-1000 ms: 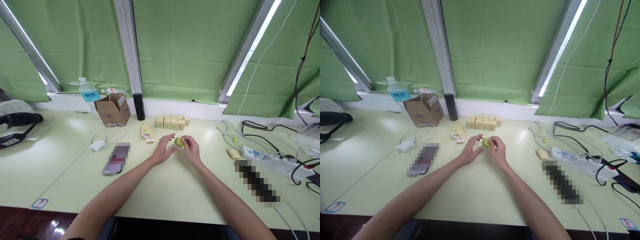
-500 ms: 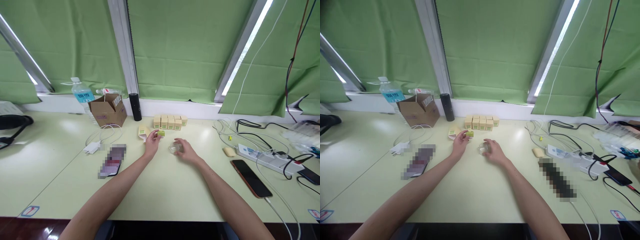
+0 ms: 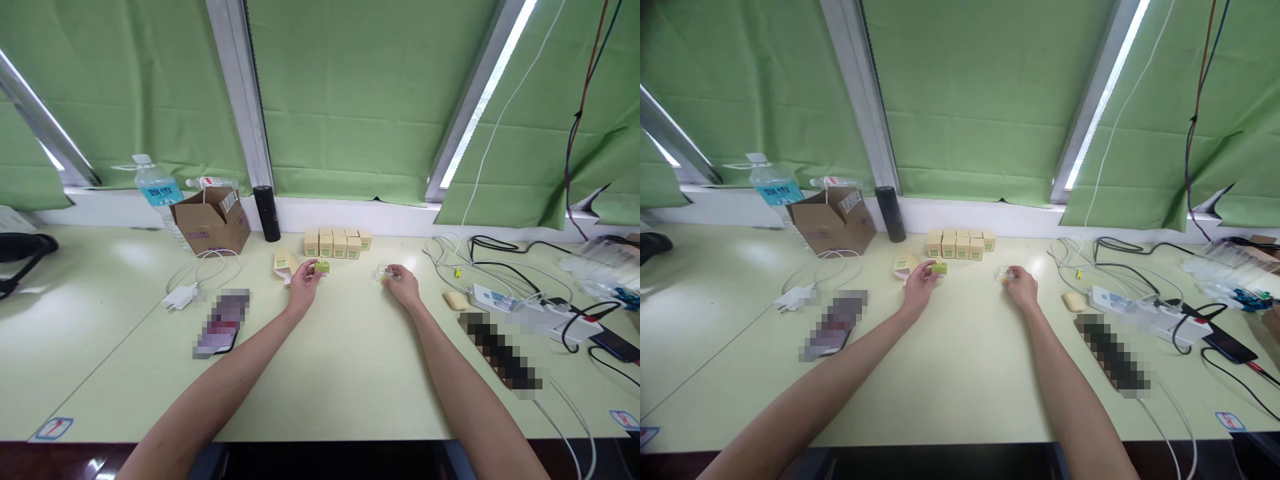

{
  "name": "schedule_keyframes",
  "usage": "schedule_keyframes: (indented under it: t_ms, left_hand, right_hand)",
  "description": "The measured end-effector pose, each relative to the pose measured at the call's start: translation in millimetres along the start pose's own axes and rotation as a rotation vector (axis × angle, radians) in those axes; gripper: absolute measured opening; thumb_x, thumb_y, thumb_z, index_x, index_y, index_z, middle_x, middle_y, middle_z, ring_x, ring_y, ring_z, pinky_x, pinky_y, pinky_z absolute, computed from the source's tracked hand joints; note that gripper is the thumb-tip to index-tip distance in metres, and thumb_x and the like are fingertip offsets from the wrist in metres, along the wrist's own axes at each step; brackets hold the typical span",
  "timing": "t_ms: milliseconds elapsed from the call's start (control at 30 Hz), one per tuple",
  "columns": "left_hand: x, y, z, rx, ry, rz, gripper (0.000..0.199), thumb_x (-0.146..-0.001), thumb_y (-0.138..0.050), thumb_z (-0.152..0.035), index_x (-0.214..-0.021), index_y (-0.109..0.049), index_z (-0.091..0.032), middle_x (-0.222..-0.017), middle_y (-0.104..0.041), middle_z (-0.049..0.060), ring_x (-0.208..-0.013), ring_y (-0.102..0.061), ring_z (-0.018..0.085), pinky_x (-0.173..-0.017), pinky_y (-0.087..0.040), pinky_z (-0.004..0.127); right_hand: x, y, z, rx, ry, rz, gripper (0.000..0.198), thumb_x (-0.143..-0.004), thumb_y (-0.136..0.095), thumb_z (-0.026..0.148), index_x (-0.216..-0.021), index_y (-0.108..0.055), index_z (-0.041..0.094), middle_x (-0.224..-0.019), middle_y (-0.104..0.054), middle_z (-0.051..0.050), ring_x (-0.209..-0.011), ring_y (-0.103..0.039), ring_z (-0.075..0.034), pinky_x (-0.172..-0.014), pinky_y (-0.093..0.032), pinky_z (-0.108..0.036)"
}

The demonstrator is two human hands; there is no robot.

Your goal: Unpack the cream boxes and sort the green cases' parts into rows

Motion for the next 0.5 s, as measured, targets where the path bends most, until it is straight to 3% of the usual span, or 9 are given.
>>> schedule_keyframes:
  t_ms: [233,500]
  left_hand:
    - [3.1,-1.4,-4.8,-0.018,0.005,0.003,0.053,-0.083,-0.072,-0.059,-0.119,-0.063,-0.021,-0.101,-0.072,0.008,-0.094,-0.069,0.020,-0.086,-0.052,0.033]
    - [5.1,-4.6,-7.4,-0.031,0.011,0.007,0.051,-0.083,-0.072,-0.059,-0.115,-0.063,-0.020,-0.096,-0.072,0.006,-0.091,-0.069,0.019,-0.082,-0.052,0.032]
  right_hand:
    - [2.6,-2.5,0.4,0.019,0.089,-0.048,0.059,-0.067,-0.065,0.019,-0.126,-0.063,0.025,-0.129,-0.068,-0.010,-0.122,-0.060,-0.031,-0.103,-0.047,-0.048]
    - [2.9,-8.9,2.0,0.013,0.115,0.010,0.048,-0.071,-0.062,0.019,-0.119,-0.061,0.024,-0.116,-0.074,-0.007,-0.117,-0.062,-0.029,-0.104,-0.047,-0.050]
Point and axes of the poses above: each hand's wrist, its own x-axis away from the middle knuckle, its own y-axis out of the back of the hand, z = x × y, the point moved 4 cm from there along -x, towards the middle knuckle
